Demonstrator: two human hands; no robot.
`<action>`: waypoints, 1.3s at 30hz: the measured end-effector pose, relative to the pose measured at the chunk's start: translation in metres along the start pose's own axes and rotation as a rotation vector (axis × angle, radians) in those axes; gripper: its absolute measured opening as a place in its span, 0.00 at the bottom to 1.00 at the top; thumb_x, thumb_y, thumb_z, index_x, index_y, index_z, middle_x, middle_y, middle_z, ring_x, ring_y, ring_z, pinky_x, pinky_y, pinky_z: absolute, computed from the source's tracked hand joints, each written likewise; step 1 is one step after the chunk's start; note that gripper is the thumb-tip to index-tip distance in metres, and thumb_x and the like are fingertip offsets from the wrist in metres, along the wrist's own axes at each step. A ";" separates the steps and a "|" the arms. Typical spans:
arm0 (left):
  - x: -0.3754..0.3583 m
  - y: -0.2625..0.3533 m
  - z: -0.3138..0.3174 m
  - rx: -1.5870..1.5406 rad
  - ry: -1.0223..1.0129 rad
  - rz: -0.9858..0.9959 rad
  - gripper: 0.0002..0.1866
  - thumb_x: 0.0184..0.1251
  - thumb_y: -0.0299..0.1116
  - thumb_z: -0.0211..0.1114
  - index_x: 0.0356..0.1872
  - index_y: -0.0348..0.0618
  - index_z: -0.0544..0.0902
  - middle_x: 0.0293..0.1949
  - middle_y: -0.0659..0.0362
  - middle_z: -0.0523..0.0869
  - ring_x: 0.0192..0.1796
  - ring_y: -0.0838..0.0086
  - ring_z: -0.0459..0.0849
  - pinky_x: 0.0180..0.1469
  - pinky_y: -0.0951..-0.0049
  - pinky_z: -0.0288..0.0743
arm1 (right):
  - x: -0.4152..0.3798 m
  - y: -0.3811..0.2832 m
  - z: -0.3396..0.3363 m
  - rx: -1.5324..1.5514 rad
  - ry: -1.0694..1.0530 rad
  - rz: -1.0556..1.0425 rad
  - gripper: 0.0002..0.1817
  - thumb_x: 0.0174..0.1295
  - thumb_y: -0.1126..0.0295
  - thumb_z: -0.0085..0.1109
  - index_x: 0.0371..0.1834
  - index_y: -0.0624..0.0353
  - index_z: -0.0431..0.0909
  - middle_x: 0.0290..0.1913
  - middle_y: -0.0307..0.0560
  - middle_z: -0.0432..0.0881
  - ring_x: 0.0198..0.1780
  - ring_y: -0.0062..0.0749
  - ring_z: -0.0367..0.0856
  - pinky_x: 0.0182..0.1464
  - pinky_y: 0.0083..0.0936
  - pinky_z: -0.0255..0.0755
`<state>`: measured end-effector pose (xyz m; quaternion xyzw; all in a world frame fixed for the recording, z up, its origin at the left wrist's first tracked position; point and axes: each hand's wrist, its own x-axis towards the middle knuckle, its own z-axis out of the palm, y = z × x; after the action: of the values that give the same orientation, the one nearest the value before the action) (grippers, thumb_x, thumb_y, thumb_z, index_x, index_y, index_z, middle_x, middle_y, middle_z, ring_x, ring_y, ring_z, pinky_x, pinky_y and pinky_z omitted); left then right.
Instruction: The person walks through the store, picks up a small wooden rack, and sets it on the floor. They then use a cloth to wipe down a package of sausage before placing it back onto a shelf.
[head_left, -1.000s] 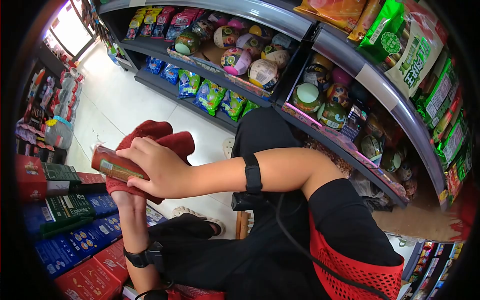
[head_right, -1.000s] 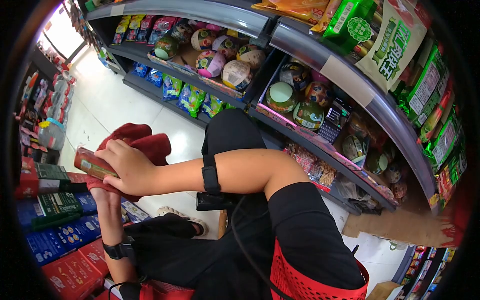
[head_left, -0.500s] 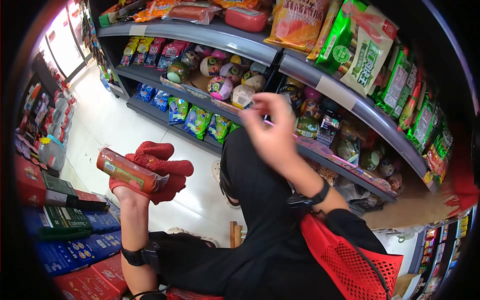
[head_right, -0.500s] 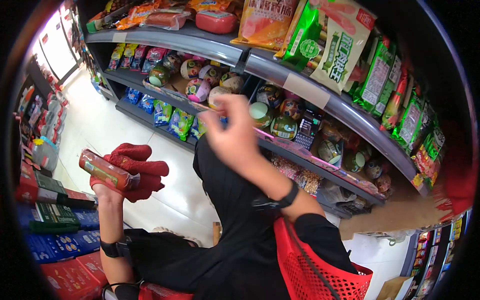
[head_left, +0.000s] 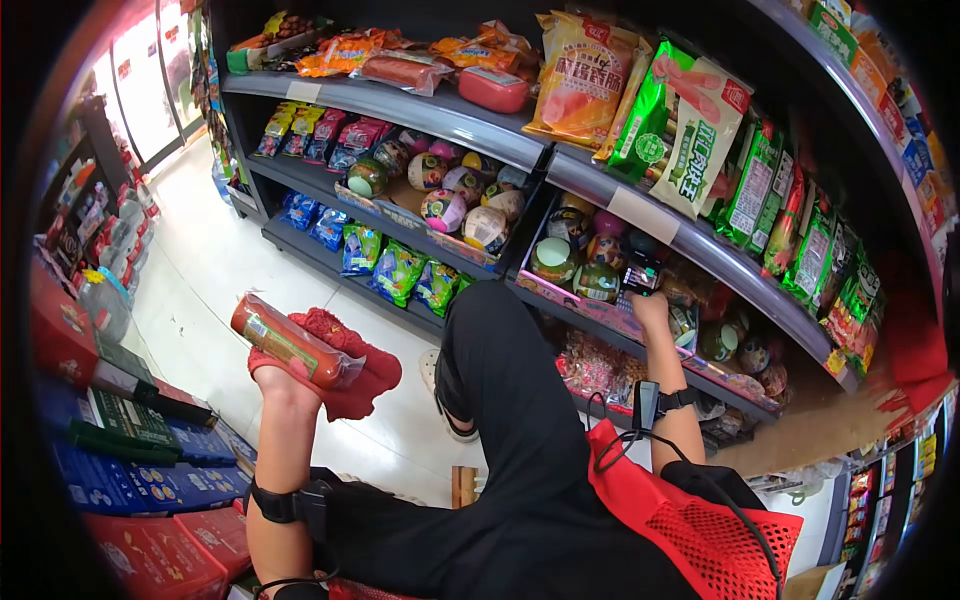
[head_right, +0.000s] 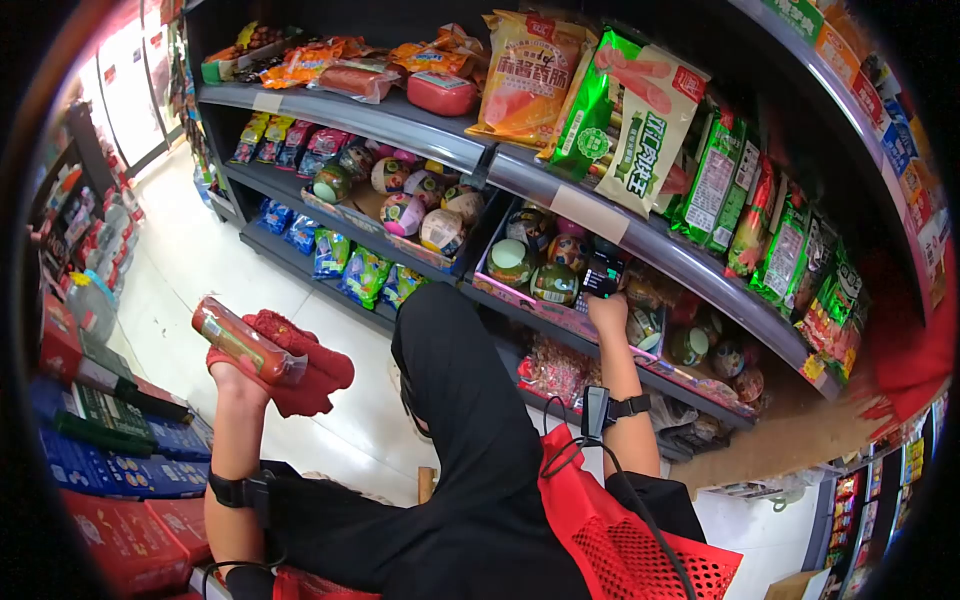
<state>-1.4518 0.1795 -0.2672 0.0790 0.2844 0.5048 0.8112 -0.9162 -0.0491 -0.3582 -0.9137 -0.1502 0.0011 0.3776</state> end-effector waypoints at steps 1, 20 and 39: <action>-0.002 0.001 0.001 -0.007 0.014 0.004 0.24 0.73 0.49 0.37 0.40 0.38 0.74 0.41 0.44 0.81 0.43 0.47 0.81 0.47 0.41 0.78 | 0.000 0.000 0.002 -0.047 0.021 -0.011 0.38 0.40 0.59 0.76 0.51 0.77 0.75 0.49 0.69 0.82 0.53 0.54 0.82 0.55 0.37 0.74; -0.016 0.004 0.010 0.027 0.005 -0.005 0.23 0.71 0.49 0.36 0.36 0.39 0.72 0.36 0.45 0.80 0.39 0.49 0.79 0.45 0.41 0.77 | 0.008 0.008 0.005 -0.033 -0.061 -0.074 0.63 0.26 0.68 0.82 0.70 0.71 0.53 0.65 0.64 0.70 0.65 0.50 0.72 0.65 0.31 0.68; -0.007 -0.003 0.003 0.140 0.020 -0.029 0.28 0.74 0.52 0.34 0.44 0.35 0.73 0.43 0.39 0.80 0.44 0.37 0.80 0.50 0.33 0.76 | 0.003 0.028 -0.004 0.318 -0.155 -0.146 0.48 0.39 0.82 0.74 0.68 0.70 0.59 0.53 0.56 0.80 0.51 0.38 0.81 0.53 0.27 0.74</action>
<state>-1.4505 0.1722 -0.2634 0.1264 0.3283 0.4725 0.8081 -0.9048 -0.0697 -0.3741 -0.8264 -0.2427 0.0679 0.5036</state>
